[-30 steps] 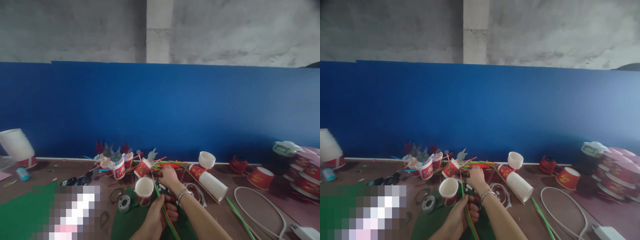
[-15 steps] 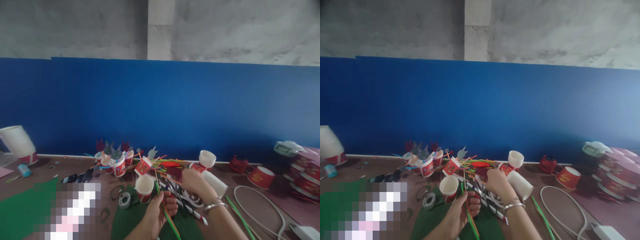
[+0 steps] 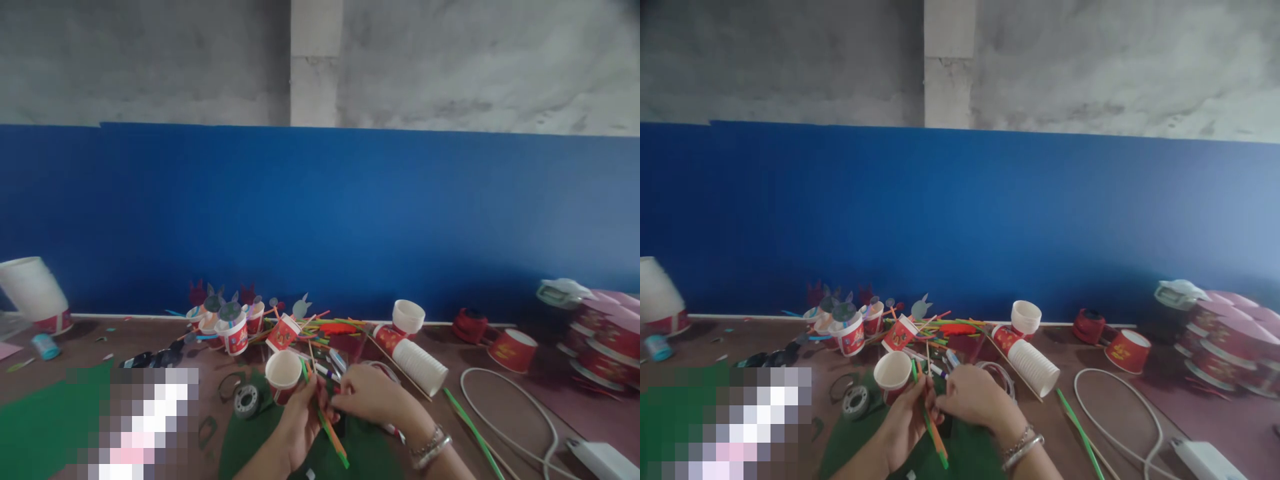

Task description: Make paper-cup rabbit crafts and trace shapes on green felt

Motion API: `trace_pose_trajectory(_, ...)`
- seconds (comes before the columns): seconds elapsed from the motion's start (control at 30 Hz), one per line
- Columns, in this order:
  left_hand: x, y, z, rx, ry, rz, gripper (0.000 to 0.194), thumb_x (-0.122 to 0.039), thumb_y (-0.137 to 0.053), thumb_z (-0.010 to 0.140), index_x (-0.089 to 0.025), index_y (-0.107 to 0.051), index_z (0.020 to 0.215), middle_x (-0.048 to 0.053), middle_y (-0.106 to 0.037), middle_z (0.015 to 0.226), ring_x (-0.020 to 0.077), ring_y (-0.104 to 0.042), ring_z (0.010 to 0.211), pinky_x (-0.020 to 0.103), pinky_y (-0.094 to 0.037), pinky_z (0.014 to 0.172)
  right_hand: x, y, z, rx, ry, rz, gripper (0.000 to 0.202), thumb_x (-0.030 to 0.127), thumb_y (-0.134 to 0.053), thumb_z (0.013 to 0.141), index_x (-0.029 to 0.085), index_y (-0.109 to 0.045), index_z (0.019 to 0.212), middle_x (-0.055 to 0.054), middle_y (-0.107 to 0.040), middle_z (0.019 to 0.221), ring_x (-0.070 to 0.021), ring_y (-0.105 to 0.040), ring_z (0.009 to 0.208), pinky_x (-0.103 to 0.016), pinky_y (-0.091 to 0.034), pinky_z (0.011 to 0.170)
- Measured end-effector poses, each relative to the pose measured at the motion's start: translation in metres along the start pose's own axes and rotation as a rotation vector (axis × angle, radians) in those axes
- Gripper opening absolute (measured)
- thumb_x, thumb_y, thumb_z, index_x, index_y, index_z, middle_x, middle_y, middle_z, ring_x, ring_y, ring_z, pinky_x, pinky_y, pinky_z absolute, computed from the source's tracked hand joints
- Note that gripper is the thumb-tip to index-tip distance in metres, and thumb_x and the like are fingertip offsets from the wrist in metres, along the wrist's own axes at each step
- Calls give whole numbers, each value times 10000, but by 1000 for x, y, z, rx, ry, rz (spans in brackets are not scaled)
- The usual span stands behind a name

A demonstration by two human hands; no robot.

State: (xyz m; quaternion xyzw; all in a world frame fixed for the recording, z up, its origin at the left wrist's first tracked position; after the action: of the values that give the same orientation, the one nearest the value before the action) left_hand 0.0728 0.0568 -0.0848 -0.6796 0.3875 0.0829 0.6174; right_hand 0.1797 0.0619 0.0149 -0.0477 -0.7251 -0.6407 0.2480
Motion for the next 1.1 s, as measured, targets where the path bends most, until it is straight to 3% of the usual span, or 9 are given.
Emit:
trace_pose_trajectory(0.1, 5, -6, 0, 113, 30, 79, 302, -435, -672, 731, -179, -515, 760, -87, -445, 507, 72, -406, 420, 262, -394, 522, 1, 6, 9, -136, 29, 173, 187, 211, -501, 707, 191, -688, 702, -13, -684, 672, -140, -590, 625, -208, -358, 542)
trace_pose_trajectory(0.23, 7, -9, -1, 132, 54, 119, 368, -432, -735, 649, -181, -498, 775, -82, -463, 567, 50, -354, 433, 242, -330, 498, 5, -9, 20, -110, 69, 247, 225, 154, -507, 661, 192, -713, 742, -16, -698, 728, -145, -601, 675, -201, -389, 606)
trace_pose_trajectory(0.37, 8, -8, -2, 160, 80, 103, 324, -380, -715, 680, -161, -529, 832, -49, -507, 635, 45, -350, 451, 232, -264, 486, 0, -19, 24, -97, 53, 239, 220, 176, -520, 669, 192, -722, 755, -17, -689, 702, -152, -593, 676, -207, -387, 611)
trace_pose_trajectory(0.6, 11, -13, -7, 192, 157, 12, 192, -290, -668, 732, -130, -570, 772, -2, -555, 653, 71, -418, 500, 236, -296, 517, -11, -21, 25, -25, 82, 320, 180, 171, -485, 723, 144, -636, 629, -4, -624, 609, -120, -538, 585, -195, -339, 528)
trace_pose_trajectory(0.93, 9, -16, -12, 250, 136, 102, 273, -355, -658, 766, -149, -582, 928, -52, -465, 597, 75, -445, 495, 243, -369, 529, -28, -16, 35, -154, 12, 439, 231, 257, -460, 816, 149, -522, 621, 34, -511, 562, -96, -440, 552, -200, -323, 515)
trace_pose_trajectory(1.1, 9, -11, -11, 181, 112, 134, 278, -383, -665, 755, -165, -568, 898, -34, -539, 647, 82, -499, 470, 240, -410, 497, -21, -28, 34, 52, 24, 739, 244, 353, -531, 787, 130, -624, 758, 34, -538, 509, -94, -469, 469, -198, -338, 479)
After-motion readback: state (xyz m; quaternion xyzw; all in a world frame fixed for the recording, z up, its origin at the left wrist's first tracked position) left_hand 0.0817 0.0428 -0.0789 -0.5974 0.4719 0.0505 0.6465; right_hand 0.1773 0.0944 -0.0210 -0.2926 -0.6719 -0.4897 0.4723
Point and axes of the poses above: each hand's wrist, its own z-axis towards the middle knuckle, its own y-axis out of the back of the hand, x = y × z, the point moved 5 cm from there along z, towards the middle knuckle
